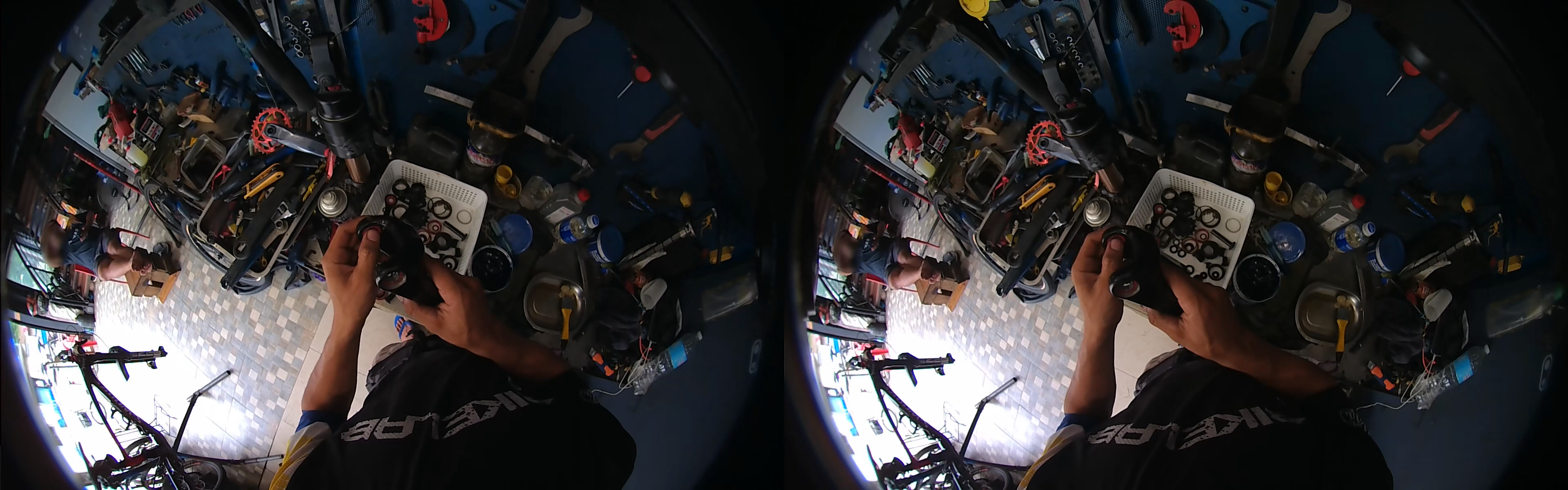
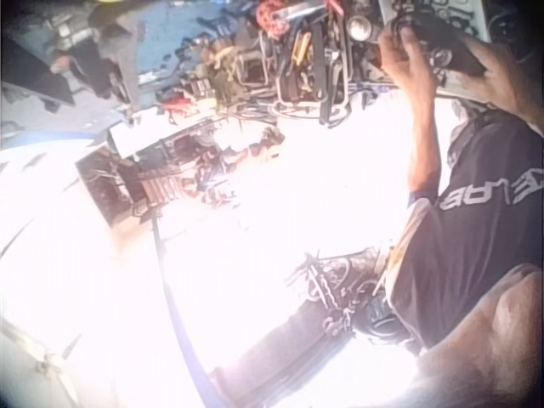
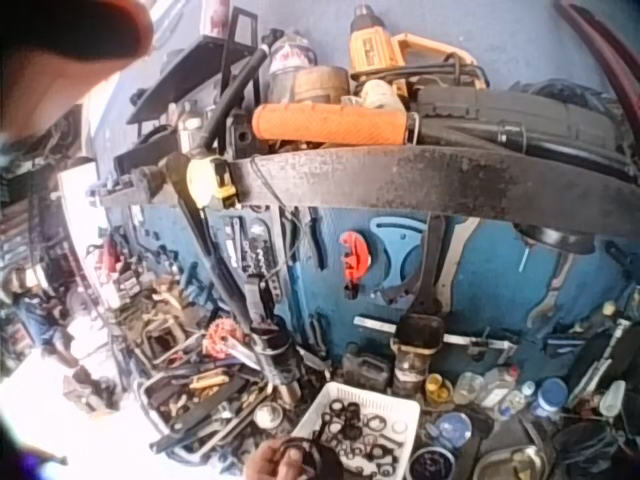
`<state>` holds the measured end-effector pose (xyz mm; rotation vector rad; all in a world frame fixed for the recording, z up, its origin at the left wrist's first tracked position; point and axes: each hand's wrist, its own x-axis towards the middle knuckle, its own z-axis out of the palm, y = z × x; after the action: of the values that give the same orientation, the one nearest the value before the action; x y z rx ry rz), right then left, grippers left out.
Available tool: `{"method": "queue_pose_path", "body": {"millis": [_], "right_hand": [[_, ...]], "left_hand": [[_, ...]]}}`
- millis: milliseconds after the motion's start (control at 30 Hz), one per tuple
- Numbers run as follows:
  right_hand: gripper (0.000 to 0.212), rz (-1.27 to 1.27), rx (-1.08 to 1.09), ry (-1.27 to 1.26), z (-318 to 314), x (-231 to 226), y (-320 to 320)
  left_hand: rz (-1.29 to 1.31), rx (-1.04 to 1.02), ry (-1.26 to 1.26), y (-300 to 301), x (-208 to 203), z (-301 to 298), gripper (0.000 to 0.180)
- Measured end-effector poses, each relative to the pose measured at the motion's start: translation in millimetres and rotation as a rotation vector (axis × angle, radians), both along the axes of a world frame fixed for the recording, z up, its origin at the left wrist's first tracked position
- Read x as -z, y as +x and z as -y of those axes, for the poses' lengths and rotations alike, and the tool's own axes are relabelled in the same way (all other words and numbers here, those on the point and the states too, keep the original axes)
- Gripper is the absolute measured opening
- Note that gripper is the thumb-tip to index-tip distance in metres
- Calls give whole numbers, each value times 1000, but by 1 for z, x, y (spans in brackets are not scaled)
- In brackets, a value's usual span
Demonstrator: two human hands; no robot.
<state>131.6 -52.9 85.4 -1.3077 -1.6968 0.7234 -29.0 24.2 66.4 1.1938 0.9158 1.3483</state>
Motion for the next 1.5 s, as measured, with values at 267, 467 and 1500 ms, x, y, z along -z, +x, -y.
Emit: {"method": "queue_pose_path", "body": {"millis": [267,467,1500], "right_hand": [[56,-246,-44,-58,-5,9,5],[43,-598,-127,-240,-12,22,25],[37,-716,-636,-809,-1,45,43]], "left_hand": [[-13,75,-17,-5,5,-7,23],[382,317,-81,-15,25,-10,33],[86,620,162,-55,44,-18,82]]}}
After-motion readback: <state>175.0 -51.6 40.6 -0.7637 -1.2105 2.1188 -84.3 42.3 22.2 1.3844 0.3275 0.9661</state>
